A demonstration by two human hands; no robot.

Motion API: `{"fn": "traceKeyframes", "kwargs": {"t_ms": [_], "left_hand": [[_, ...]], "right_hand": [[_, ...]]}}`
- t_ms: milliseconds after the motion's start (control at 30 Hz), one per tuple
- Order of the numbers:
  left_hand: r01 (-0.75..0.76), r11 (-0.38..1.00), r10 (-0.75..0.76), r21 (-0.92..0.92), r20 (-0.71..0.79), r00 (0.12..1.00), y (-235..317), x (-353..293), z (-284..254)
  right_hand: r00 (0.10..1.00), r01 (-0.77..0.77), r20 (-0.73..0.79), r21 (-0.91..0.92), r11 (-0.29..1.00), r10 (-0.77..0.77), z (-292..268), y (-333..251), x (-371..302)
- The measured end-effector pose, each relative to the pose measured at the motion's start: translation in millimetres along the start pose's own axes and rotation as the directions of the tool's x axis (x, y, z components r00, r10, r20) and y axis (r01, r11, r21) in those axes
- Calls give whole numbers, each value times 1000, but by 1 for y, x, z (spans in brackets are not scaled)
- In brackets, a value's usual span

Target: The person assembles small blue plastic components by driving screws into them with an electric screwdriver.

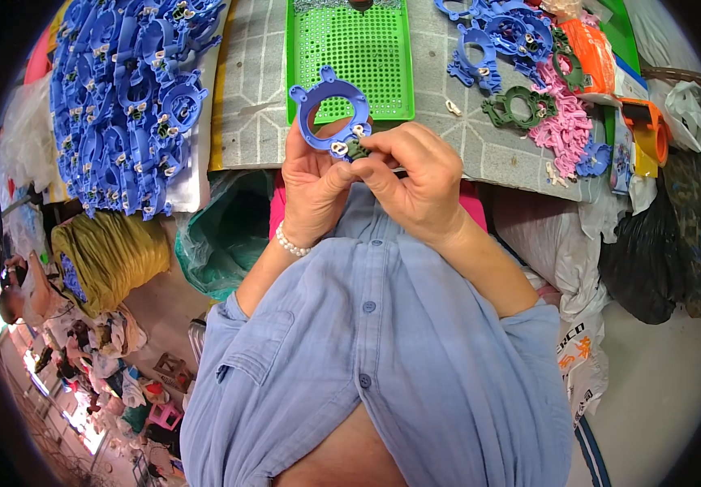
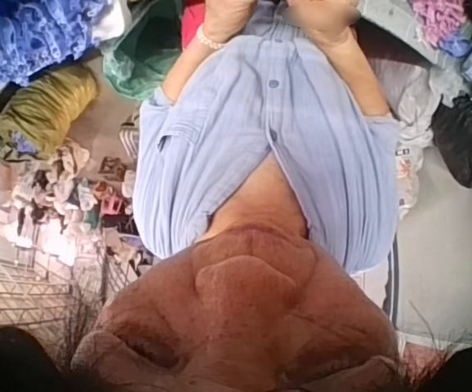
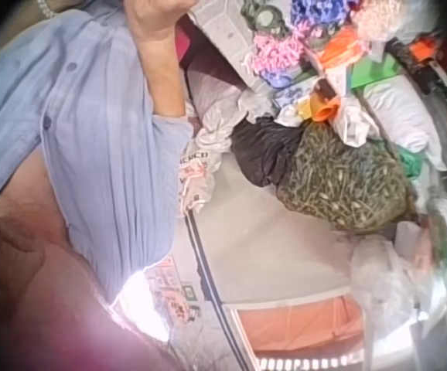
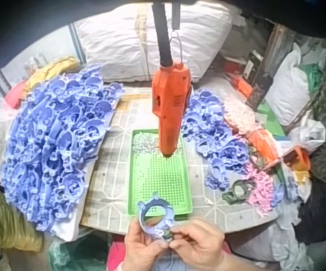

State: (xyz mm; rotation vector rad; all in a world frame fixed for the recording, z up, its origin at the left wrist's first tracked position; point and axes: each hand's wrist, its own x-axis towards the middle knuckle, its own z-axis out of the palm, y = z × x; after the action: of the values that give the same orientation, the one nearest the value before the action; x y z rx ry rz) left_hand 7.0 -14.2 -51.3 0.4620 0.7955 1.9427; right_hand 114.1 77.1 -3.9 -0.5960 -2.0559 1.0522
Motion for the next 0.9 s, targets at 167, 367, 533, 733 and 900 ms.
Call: {"fn": "traceKeyframes", "kwargs": {"t_ms": [167, 367, 533, 733, 900], "left_hand": [[98, 989, -100, -112, -13, 995, 6, 2, 2], [175, 954, -186, -243, -21, 982, 8, 2, 6], [126, 971, -139, -202, -52, 989, 3, 1, 3], [86, 988, -92, -128, -40, 995, 3, 1, 3], [58, 990, -65, -126, -58, 996, 2, 0, 2]], "right_hand": [[996, 42, -83, 41, 998, -39, -2, -4, 5], [999, 23, -21, -76, 997, -25, 3, 1, -2], [999, -40, -20, -67, 997, 38, 6, -4, 0], [1000, -11, -15, -45, 999, 10, 3, -4, 1], [997, 75, 24, -142, 987, -72, 1, -6, 6]]}}
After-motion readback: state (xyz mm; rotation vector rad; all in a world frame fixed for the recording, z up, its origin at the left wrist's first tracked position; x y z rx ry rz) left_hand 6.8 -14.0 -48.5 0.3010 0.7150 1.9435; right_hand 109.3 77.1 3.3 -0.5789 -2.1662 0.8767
